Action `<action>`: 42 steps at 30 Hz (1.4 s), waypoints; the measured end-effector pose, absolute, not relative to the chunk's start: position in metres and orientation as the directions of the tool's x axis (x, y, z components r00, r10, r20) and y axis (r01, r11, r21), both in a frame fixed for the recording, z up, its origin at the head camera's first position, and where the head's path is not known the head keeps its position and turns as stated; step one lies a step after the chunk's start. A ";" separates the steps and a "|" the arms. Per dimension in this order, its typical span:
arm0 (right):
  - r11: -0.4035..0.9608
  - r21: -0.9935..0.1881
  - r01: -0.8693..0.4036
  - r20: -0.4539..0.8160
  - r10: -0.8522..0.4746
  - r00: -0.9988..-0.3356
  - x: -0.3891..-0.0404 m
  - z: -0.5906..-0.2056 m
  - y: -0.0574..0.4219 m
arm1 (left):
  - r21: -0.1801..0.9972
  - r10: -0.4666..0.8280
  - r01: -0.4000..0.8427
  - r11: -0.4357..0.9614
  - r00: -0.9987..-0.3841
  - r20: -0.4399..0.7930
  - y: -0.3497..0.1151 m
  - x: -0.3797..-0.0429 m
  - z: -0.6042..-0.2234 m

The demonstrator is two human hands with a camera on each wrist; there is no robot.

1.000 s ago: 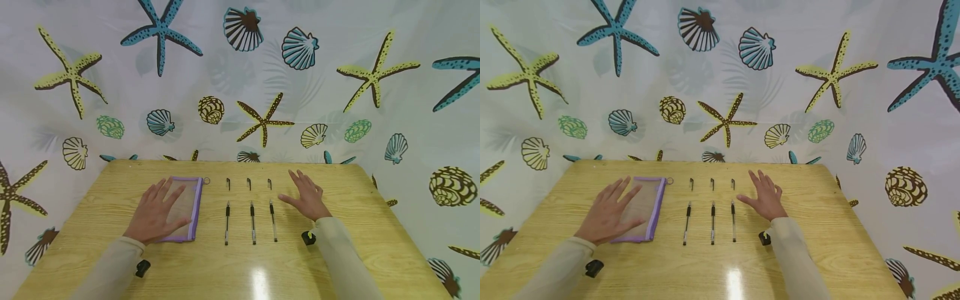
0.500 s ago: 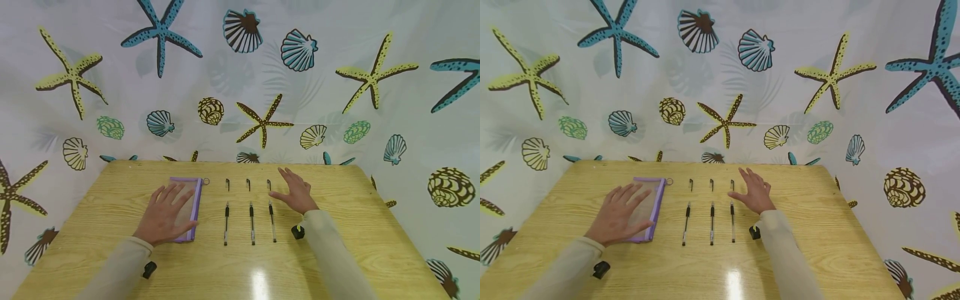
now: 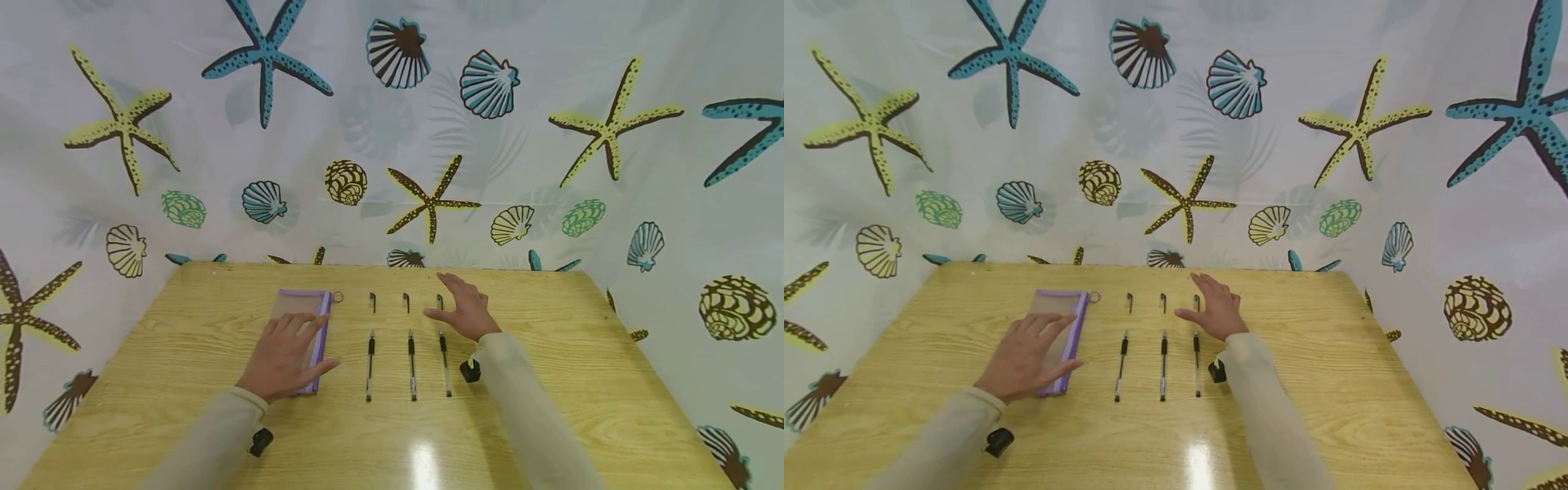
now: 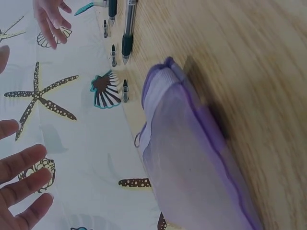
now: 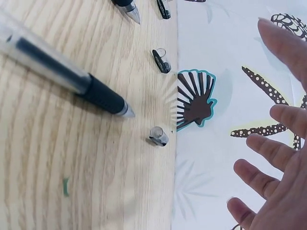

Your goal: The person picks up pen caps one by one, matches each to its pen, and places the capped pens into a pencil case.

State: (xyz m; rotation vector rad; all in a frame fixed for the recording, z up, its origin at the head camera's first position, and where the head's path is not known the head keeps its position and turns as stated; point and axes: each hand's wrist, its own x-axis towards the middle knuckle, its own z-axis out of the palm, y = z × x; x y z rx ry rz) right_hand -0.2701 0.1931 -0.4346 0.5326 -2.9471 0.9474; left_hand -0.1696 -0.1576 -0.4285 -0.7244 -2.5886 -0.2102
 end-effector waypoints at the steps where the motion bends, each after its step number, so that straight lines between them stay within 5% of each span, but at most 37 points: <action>1: 0.761 -0.564 -0.322 0.104 -0.322 -0.941 -0.271 -0.435 0.192 | 0.025 0.454 0.518 0.855 -0.770 0.449 -0.156 -0.169 -0.428; 30: 0.732 -0.603 -0.318 0.033 -0.376 -0.926 -0.301 -0.432 0.149 | 0.247 0.356 0.413 0.876 -0.902 0.246 -0.122 -0.163 -0.437; 42: 0.722 -0.627 -0.291 -0.043 -0.405 -0.913 -0.310 -0.427 0.131 | 0.446 0.302 0.320 0.836 -0.947 0.112 -0.108 -0.166 -0.442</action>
